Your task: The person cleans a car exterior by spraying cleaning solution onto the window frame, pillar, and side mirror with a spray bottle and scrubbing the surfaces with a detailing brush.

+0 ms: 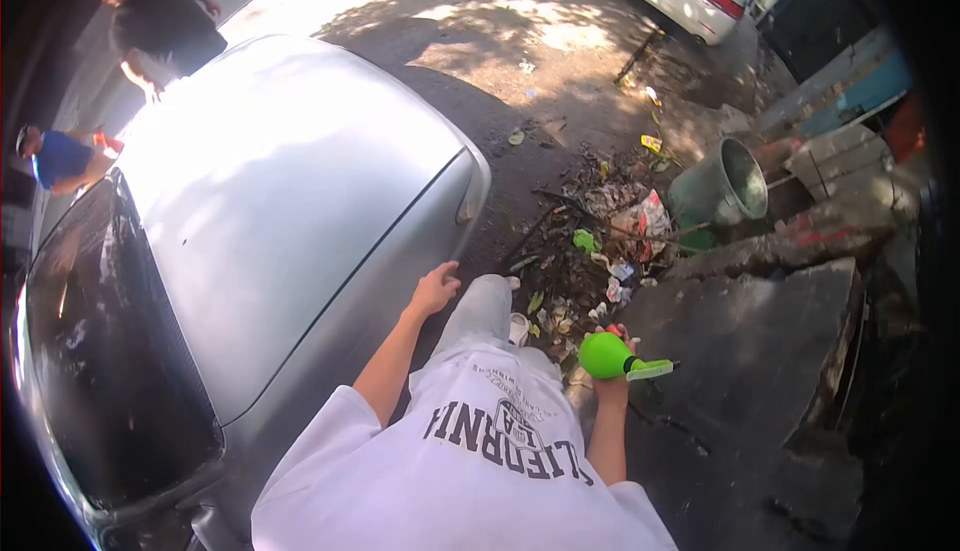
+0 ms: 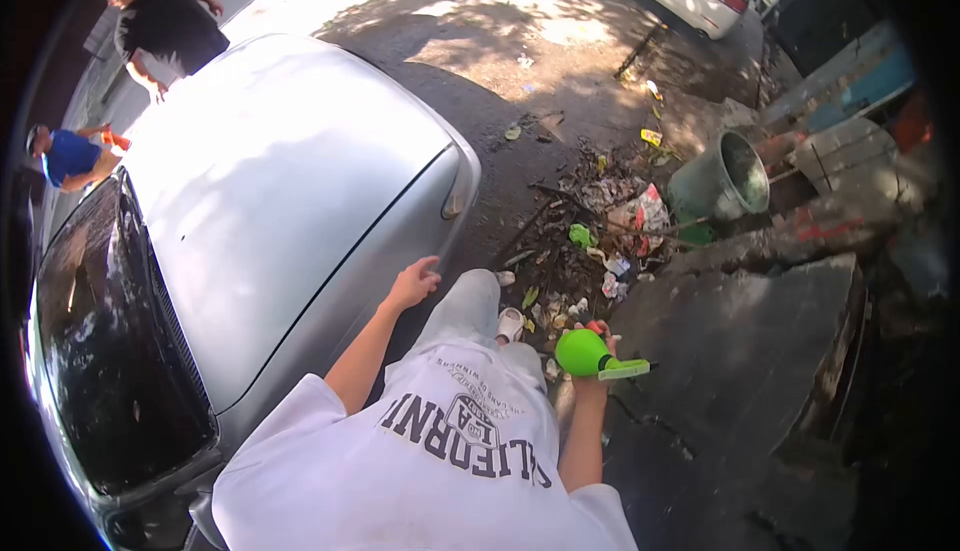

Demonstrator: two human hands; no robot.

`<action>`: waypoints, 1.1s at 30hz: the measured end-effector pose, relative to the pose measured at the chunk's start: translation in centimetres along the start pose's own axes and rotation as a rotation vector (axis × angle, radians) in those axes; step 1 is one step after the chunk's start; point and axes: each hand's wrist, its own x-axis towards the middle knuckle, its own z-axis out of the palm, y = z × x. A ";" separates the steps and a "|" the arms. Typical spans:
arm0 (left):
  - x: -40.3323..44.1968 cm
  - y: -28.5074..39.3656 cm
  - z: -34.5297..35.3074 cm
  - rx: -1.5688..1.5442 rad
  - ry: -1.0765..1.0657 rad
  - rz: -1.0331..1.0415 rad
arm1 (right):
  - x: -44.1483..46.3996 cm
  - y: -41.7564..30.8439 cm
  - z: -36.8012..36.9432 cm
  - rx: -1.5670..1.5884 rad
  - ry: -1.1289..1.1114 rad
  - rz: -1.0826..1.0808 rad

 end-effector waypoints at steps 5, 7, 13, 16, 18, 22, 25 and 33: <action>1.2 -5.5 0.8 0.302 0.102 -0.312 | 8.1 -3.6 -0.1 -0.031 0.083 0.037; 4.5 -5.5 2.0 0.247 -0.014 -0.317 | 10.3 -3.8 0.6 -0.136 0.083 -0.015; 23.1 4.8 3.6 0.178 -0.013 -0.099 | 26.5 -3.0 -0.1 0.062 0.063 0.105; 34.5 10.9 2.2 0.073 -0.002 -0.057 | 39.0 -2.4 4.4 0.057 -0.085 0.144; 43.6 12.4 1.5 0.162 0.030 -0.025 | 47.0 -2.9 10.4 -0.027 -0.259 0.128; 51.4 22.0 -2.5 0.063 0.192 0.014 | 56.4 -6.0 17.5 -0.294 -0.325 0.162; 54.5 26.8 -5.9 -0.165 0.220 0.171 | 66.4 -8.2 17.8 -0.211 -0.336 0.183; 55.4 15.6 -5.5 -0.184 0.660 -0.417 | 84.7 -4.9 22.0 -0.603 -0.317 0.456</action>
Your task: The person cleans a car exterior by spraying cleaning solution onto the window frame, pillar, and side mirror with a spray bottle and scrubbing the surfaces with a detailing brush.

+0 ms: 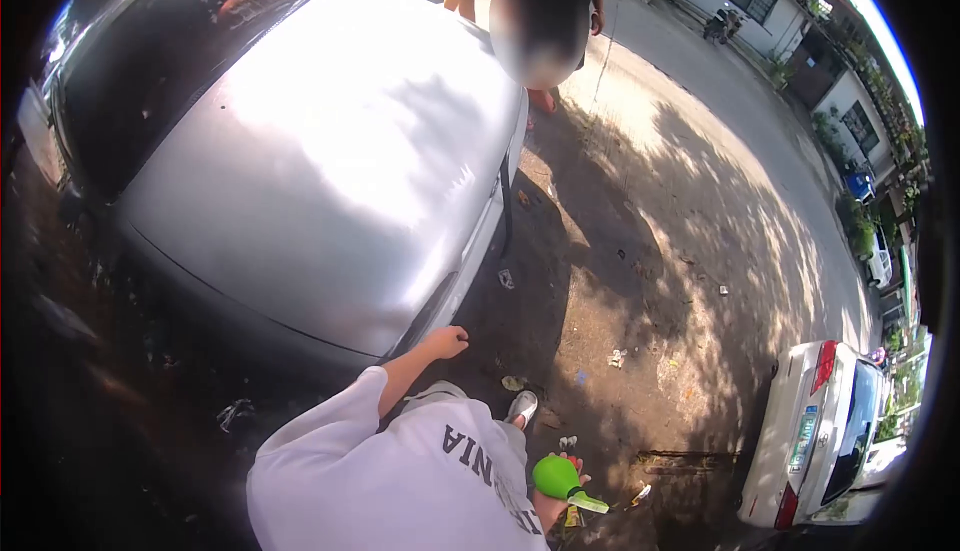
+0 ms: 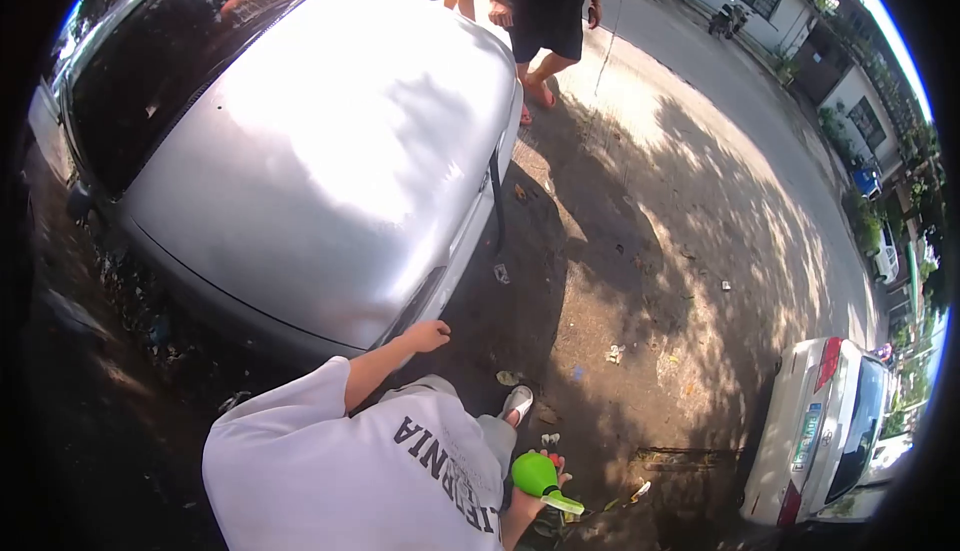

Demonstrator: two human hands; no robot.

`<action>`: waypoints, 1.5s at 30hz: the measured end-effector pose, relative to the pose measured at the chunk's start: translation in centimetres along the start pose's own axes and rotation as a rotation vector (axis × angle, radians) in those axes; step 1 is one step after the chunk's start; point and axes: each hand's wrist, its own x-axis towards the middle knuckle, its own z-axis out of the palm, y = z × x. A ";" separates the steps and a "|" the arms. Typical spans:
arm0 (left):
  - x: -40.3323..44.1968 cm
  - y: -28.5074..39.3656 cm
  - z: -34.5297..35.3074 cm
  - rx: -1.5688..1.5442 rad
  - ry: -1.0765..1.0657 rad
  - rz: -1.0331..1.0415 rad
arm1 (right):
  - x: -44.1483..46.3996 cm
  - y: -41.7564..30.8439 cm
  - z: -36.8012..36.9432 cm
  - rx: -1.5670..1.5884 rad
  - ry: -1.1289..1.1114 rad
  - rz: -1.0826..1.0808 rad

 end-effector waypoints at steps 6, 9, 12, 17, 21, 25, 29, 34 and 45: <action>-6.7 -7.7 6.9 -0.167 0.416 -0.733 | 16.4 -6.7 5.1 -0.036 -0.179 0.451; -10.2 -6.9 13.6 -0.279 0.060 -0.904 | 20.0 -10.0 6.1 -0.179 -0.265 0.428; -12.0 -2.1 18.8 -0.215 0.014 -0.717 | 22.3 -11.3 5.3 -0.261 -0.358 0.415; -10.4 3.5 20.1 -0.301 0.128 -0.555 | 22.5 -11.6 -0.1 -0.166 -0.285 0.578; -10.6 5.7 17.8 -0.446 0.267 -0.441 | 20.9 -10.1 -5.0 -0.113 -0.243 0.657; -13.3 3.8 18.6 -0.534 0.298 -0.426 | 17.5 -9.6 -6.6 -0.084 -0.170 0.750; -18.3 -0.3 23.7 -0.613 0.310 -0.603 | 15.1 -9.2 -7.0 -0.165 -0.255 0.718; -28.1 -5.3 31.6 -0.431 0.087 -0.819 | 12.2 -9.5 -8.2 -0.261 -0.313 0.686; -30.2 -8.2 33.7 -0.505 0.105 -0.865 | 12.0 -8.0 -3.7 -0.309 -0.353 0.768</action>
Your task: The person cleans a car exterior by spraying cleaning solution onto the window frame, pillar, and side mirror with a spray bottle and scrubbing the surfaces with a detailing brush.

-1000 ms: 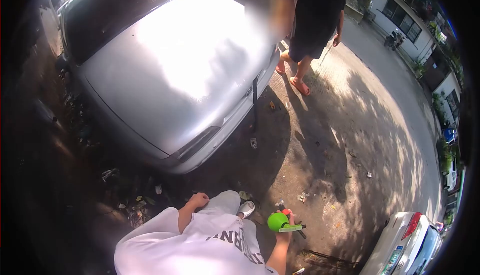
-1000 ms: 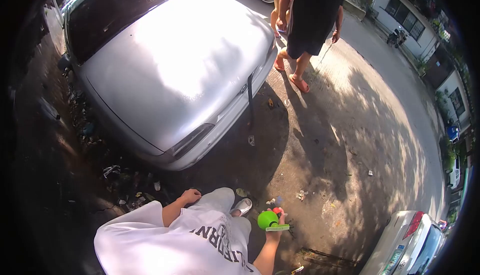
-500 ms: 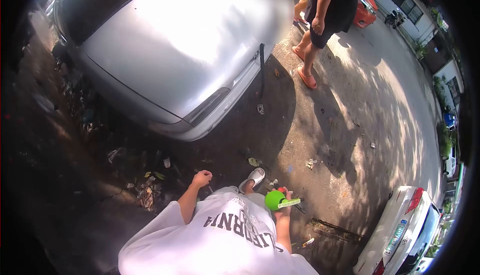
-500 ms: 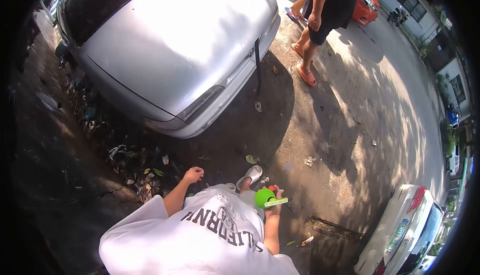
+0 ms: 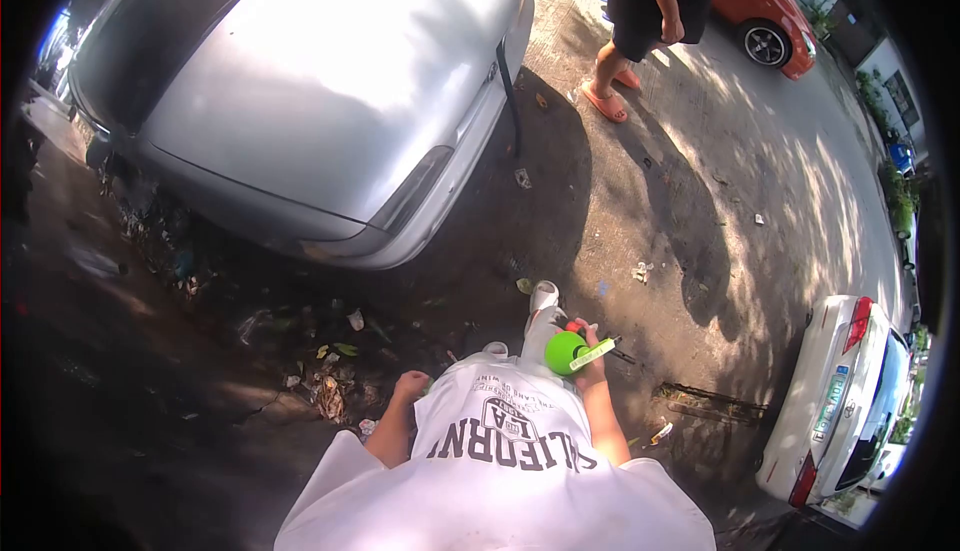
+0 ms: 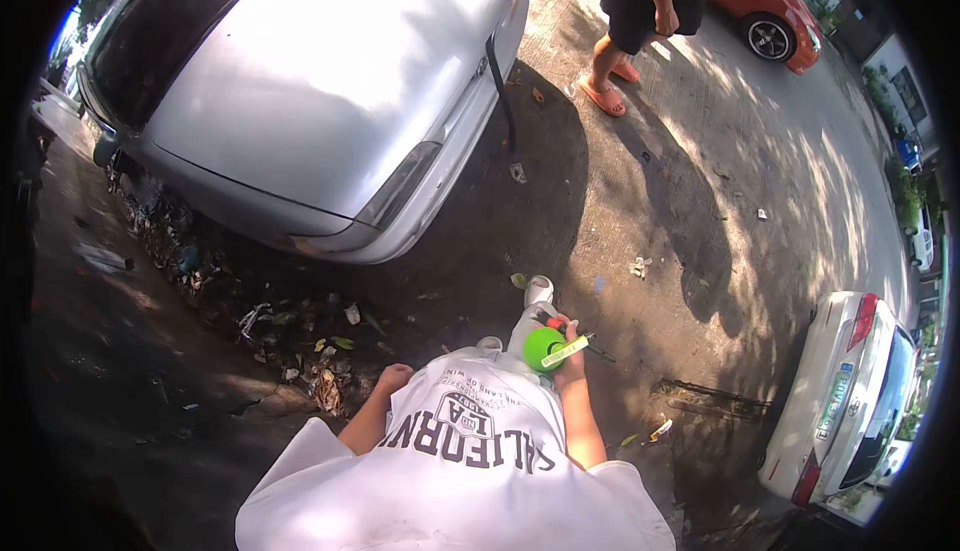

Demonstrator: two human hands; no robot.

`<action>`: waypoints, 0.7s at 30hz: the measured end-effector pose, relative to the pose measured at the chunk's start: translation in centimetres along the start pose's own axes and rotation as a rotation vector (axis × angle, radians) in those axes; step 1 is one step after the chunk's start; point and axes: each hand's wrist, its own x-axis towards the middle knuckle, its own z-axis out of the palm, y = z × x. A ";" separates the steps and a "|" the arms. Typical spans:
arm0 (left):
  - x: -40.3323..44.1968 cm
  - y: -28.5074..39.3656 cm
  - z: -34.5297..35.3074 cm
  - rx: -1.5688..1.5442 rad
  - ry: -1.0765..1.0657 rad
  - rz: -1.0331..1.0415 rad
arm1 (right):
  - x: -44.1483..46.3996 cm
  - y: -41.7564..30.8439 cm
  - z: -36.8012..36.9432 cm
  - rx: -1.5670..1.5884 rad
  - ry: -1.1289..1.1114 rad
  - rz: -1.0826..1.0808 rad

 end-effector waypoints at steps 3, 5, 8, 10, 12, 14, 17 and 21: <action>-1.2 10.4 -1.1 -0.173 -0.053 0.307 | 3.3 -1.4 1.7 -0.026 -0.039 -0.006; -9.2 23.2 -2.6 0.011 -0.191 0.594 | 6.0 -2.5 3.8 -0.215 -0.148 -0.117; -14.5 35.0 0.1 -0.008 -0.209 1.041 | 12.4 -3.8 4.6 -0.599 0.062 -0.003; -14.3 40.8 2.7 -0.214 -0.091 1.097 | 16.6 -5.0 5.5 -0.688 0.023 -0.002; -11.4 45.0 3.4 -0.249 0.006 0.961 | 17.7 -7.4 9.1 -0.615 -0.060 0.009; -10.4 47.9 2.7 -0.238 0.119 0.769 | 19.2 -9.0 10.4 -0.742 -0.105 0.017; -11.9 52.2 0.1 -0.241 0.007 0.674 | 21.7 -13.2 12.6 -1.074 -0.203 0.023; -11.3 53.2 -0.2 -0.024 0.000 0.916 | 27.6 -16.0 14.9 -1.249 -0.437 -0.066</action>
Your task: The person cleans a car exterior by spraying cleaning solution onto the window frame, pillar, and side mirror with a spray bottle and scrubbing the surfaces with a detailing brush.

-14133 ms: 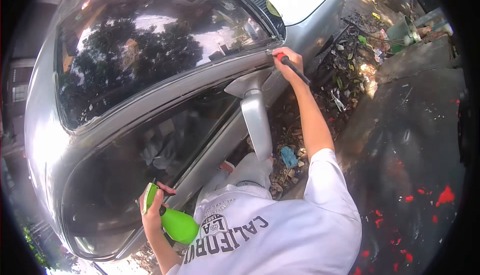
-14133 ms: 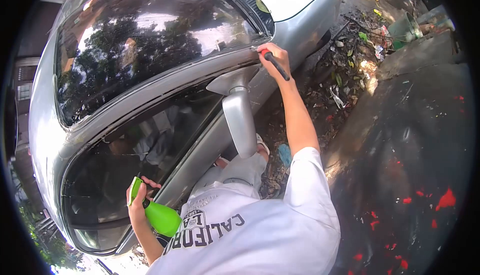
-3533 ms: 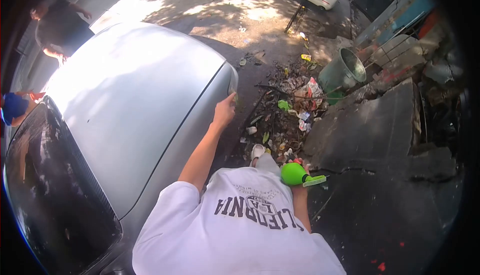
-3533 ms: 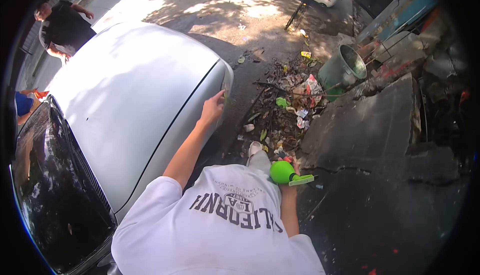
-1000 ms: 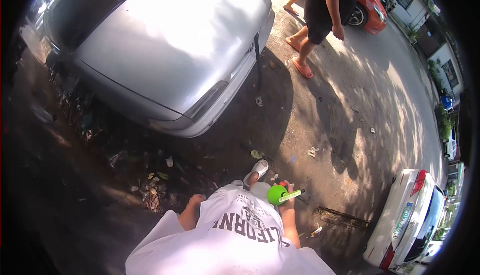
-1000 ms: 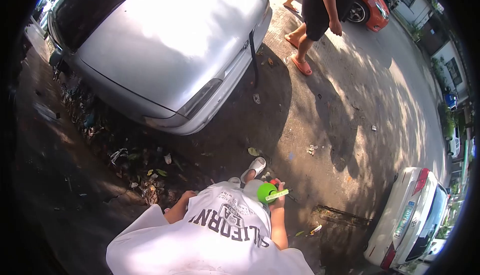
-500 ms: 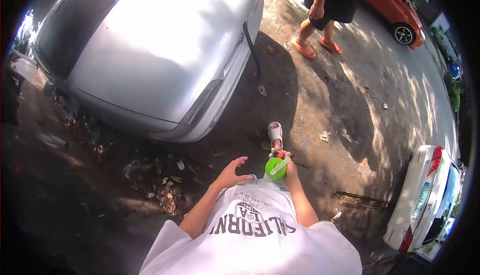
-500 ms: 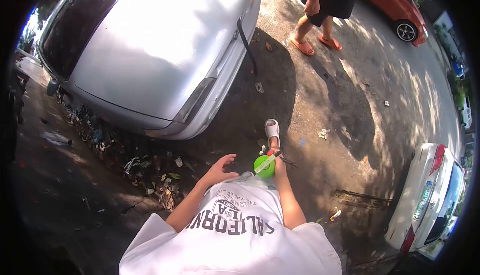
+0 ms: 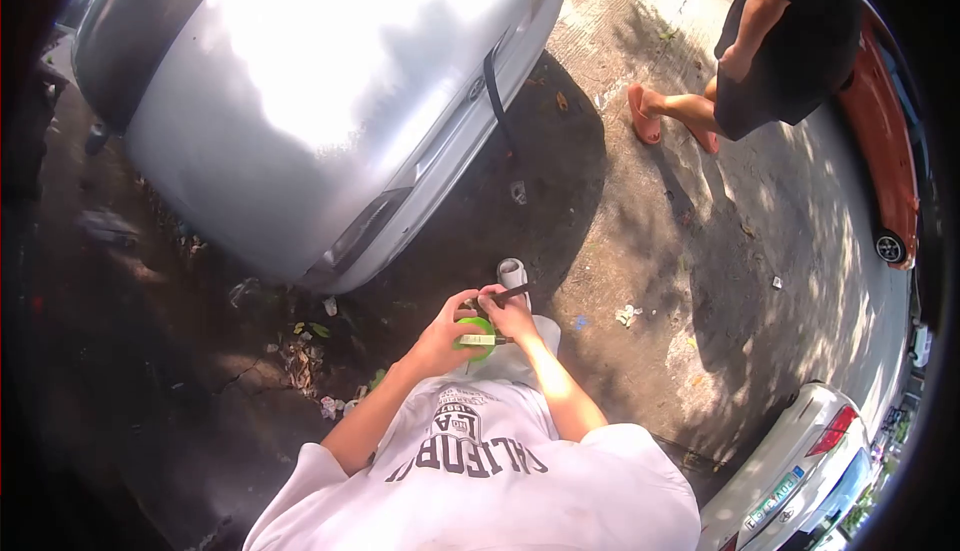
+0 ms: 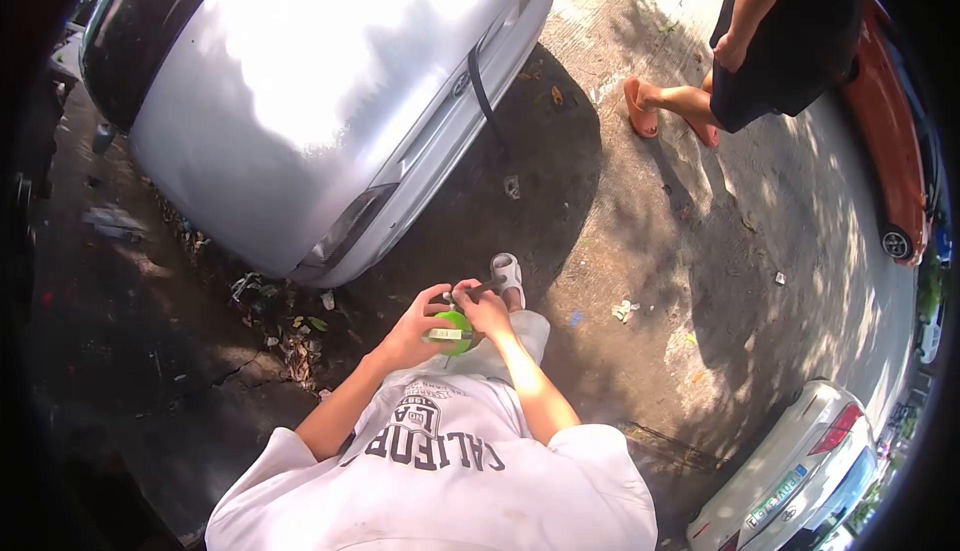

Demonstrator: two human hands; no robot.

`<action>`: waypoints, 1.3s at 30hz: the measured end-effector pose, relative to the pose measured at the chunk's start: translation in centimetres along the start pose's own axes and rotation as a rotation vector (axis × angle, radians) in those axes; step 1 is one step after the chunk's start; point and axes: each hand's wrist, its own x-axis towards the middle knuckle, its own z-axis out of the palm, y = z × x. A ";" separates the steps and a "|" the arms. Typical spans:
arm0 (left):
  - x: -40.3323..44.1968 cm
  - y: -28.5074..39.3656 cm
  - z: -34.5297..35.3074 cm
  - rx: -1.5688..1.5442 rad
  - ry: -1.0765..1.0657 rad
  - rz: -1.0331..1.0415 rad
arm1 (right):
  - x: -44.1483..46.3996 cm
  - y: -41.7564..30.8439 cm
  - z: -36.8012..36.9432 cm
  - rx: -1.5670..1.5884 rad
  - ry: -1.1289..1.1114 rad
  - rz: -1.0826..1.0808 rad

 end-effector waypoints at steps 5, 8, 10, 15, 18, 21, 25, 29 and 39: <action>1.4 -0.5 -0.2 0.120 0.155 -0.065 | 4.5 -6.3 -1.4 -0.696 -0.456 -0.491; 1.1 -2.3 0.9 0.133 0.186 -0.095 | 7.0 -5.7 -1.0 -0.880 -0.719 -0.371; 0.7 -2.2 1.8 0.068 0.257 -0.055 | 7.8 -4.5 -1.2 -0.408 -0.824 -0.305; 0.3 -0.5 5.0 -0.020 0.324 -0.263 | 13.2 -3.4 -3.0 -0.367 -1.332 -0.081; -0.2 -0.3 5.2 -0.052 0.375 -0.429 | 25.3 0.0 -6.9 -0.507 -0.714 -0.157; -1.9 -2.2 5.4 0.011 0.515 -0.505 | 38.8 -0.2 -10.8 -0.245 0.210 -0.148; -3.1 -2.7 5.0 0.046 0.613 -0.692 | 49.9 -2.2 -12.7 -0.459 0.397 -0.273; -4.1 -2.8 5.3 0.026 0.595 -0.758 | 48.5 -4.8 -10.2 -0.292 0.362 -0.140; -2.1 -2.0 5.8 -0.073 0.534 -0.778 | 40.9 -6.7 -0.1 0.108 0.504 -0.141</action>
